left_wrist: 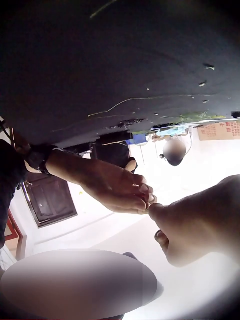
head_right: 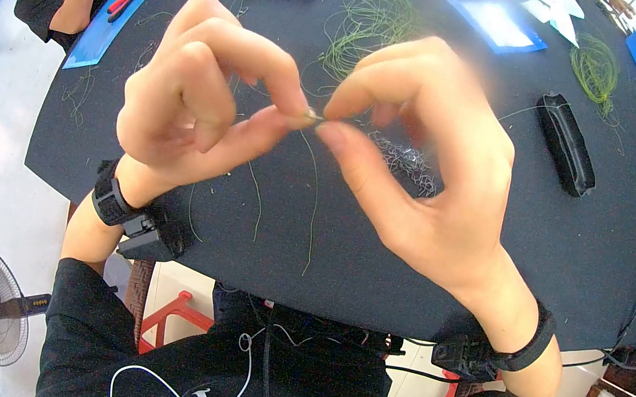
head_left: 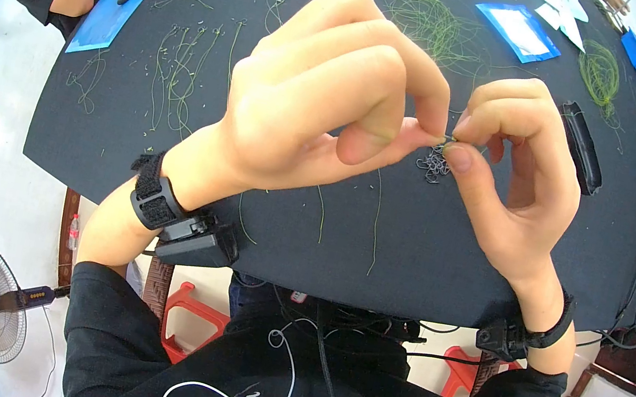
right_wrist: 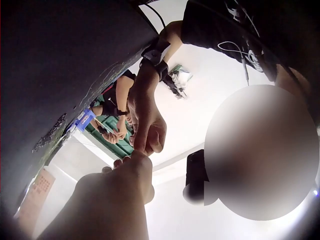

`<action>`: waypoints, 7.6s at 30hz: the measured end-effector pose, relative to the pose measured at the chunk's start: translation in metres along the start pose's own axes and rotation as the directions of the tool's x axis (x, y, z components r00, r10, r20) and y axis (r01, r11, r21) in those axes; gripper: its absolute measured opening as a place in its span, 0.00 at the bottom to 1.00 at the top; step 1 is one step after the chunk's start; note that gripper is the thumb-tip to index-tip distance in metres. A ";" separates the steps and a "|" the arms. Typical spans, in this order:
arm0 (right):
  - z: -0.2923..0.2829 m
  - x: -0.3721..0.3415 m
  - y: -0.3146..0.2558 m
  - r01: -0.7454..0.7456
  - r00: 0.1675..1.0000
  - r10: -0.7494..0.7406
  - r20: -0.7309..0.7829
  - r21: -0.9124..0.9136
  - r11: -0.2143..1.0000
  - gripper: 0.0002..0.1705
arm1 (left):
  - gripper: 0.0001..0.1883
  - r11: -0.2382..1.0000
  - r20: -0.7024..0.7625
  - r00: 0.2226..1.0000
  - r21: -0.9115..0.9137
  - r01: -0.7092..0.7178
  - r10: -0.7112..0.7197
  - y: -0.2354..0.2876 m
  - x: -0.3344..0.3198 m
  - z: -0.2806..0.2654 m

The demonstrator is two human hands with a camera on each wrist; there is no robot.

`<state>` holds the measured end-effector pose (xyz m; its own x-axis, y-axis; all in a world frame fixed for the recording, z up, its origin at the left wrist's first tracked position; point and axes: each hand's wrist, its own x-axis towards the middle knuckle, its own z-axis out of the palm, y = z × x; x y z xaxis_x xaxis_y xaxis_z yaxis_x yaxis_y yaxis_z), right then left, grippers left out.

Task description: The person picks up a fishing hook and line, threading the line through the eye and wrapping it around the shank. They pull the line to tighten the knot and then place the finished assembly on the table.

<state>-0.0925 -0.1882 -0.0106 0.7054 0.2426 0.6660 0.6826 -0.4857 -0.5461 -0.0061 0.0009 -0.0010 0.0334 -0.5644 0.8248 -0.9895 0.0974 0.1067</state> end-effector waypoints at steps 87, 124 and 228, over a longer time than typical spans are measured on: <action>-0.010 0.011 0.007 0.168 0.979 -0.184 0.093 0.156 0.973 0.09 | 0.12 0.441 0.292 0.873 -0.773 0.456 -0.391 -0.004 -0.005 0.013; -0.008 0.000 0.002 -0.033 0.999 0.030 0.046 0.066 0.997 0.10 | 0.12 0.984 0.059 0.998 -0.177 0.025 -0.015 -0.005 0.003 0.004; 0.008 0.007 0.010 -0.102 0.976 0.111 -0.189 0.057 0.993 0.07 | 0.10 0.263 0.369 0.515 -0.553 0.791 -0.773 0.009 -0.011 0.016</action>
<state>-0.0793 -0.1844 -0.0153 0.7276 0.0240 0.6855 0.6170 -0.4596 -0.6388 -0.0180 -0.0050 -0.0182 0.7307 -0.6687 0.1376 -0.1560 0.0328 0.9872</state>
